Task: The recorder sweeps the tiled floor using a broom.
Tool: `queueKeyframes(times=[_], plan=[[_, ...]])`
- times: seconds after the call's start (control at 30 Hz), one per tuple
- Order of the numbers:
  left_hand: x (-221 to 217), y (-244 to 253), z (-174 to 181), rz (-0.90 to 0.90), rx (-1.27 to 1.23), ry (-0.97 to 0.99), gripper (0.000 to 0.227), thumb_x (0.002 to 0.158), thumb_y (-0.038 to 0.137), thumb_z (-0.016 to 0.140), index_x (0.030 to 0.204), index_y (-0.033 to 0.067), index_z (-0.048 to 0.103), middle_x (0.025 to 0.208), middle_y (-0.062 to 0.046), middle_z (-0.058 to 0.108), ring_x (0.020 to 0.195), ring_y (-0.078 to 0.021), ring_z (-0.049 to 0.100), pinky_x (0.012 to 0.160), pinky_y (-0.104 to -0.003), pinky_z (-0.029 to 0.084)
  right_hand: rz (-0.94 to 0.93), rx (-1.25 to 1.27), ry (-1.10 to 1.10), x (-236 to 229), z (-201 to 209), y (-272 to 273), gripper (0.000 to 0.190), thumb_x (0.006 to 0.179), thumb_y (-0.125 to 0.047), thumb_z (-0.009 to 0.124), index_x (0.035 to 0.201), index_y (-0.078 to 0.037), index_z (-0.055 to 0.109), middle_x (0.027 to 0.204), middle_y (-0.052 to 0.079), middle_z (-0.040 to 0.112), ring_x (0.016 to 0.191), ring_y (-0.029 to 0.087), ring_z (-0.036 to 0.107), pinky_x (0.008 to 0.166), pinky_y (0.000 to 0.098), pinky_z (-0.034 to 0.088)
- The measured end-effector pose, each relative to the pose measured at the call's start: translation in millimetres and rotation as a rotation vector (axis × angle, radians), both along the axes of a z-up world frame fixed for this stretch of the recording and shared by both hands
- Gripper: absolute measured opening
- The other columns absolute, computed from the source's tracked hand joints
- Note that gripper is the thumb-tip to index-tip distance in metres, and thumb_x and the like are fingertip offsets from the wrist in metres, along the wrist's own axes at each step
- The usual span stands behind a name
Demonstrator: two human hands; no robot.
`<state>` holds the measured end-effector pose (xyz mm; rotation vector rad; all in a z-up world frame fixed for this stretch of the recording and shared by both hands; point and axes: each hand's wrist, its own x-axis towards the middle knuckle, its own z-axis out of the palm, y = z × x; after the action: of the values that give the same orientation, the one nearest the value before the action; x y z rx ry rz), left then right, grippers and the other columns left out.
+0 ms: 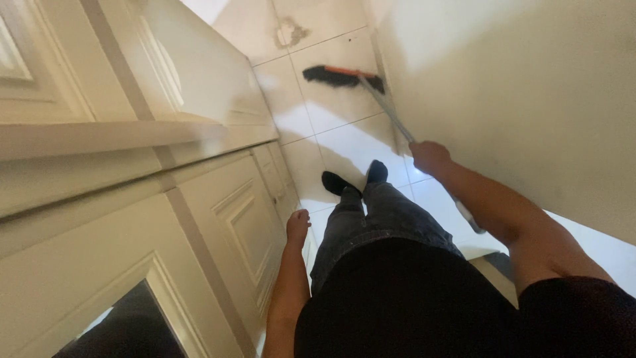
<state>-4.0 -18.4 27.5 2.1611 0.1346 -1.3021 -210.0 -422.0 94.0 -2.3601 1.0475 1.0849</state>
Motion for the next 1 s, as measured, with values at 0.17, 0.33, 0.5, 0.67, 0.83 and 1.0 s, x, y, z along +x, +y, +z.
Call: queueKeyframes(times=[0.17, 0.33, 0.5, 0.67, 0.83, 1.0], plan=[[-5, 39, -26, 0.083, -0.003, 0.037, 0.042, 0.098, 0.033, 0.061, 0.121, -0.0015, 0.068, 0.103, -0.011, 0.071, 0.086, -0.0215, 0.068, 0.076, -0.033, 0.056, 0.095, -0.091, -0.120, 41, -36, -40, 0.026, 0.098, -0.013, 0.056, 0.121, -0.007, 0.067, 0.105, 0.018, 0.073, 0.097, 0.036, 0.071, 0.076, 0.0506, 0.059], [-10, 63, -46, 0.108, -0.045, 0.067, 0.044, 0.098, 0.033, 0.061, 0.122, -0.0036, 0.068, 0.103, -0.014, 0.070, 0.084, -0.0220, 0.066, 0.074, -0.035, 0.057, -0.016, -0.053, -0.190, 54, 15, -37, 0.053, 0.090, -0.013, 0.063, 0.143, -0.012, 0.057, 0.106, 0.021, 0.071, 0.097, 0.038, 0.070, 0.080, 0.0511, 0.058], [10, 36, -60, 0.048, -0.103, 0.006, 0.042, 0.096, 0.033, 0.058, 0.117, -0.0012, 0.070, 0.101, -0.012, 0.072, 0.084, -0.0201, 0.070, 0.074, -0.032, 0.058, -0.027, 0.041, -0.225, -51, 33, 8, 0.067, 0.084, -0.024, 0.078, 0.145, -0.016, 0.052, 0.115, 0.019, 0.072, 0.104, 0.036, 0.069, 0.090, 0.0491, 0.056], [32, -7, -38, 0.014, -0.104, 0.016, 0.042, 0.096, 0.034, 0.058, 0.115, -0.0013, 0.071, 0.097, -0.010, 0.071, 0.080, -0.0209, 0.067, 0.072, -0.033, 0.054, -0.293, 0.223, -0.036, -93, 91, 51, 0.073, 0.087, -0.022, 0.069, 0.155, -0.027, 0.044, 0.108, 0.020, 0.075, 0.095, 0.037, 0.076, 0.091, 0.0469, 0.061], [44, -38, -18, -0.044, -0.086, 0.017, 0.043, 0.098, 0.037, 0.057, 0.119, 0.0012, 0.068, 0.096, -0.007, 0.069, 0.080, -0.0183, 0.064, 0.073, -0.033, 0.053, -0.059, 0.098, -0.067, -73, 15, 22, 0.069, 0.084, -0.021, 0.071, 0.149, -0.022, 0.049, 0.118, 0.016, 0.072, 0.108, 0.035, 0.069, 0.093, 0.0494, 0.057], [42, -16, -61, 0.102, -0.209, 0.018, 0.043, 0.100, 0.033, 0.058, 0.120, -0.0036, 0.068, 0.099, -0.010, 0.069, 0.085, -0.0188, 0.064, 0.076, -0.034, 0.055, -0.064, 0.026, -0.003, 12, -9, -38, 0.051, 0.096, -0.016, 0.057, 0.146, -0.022, 0.054, 0.116, 0.019, 0.069, 0.106, 0.038, 0.068, 0.086, 0.0517, 0.057]])
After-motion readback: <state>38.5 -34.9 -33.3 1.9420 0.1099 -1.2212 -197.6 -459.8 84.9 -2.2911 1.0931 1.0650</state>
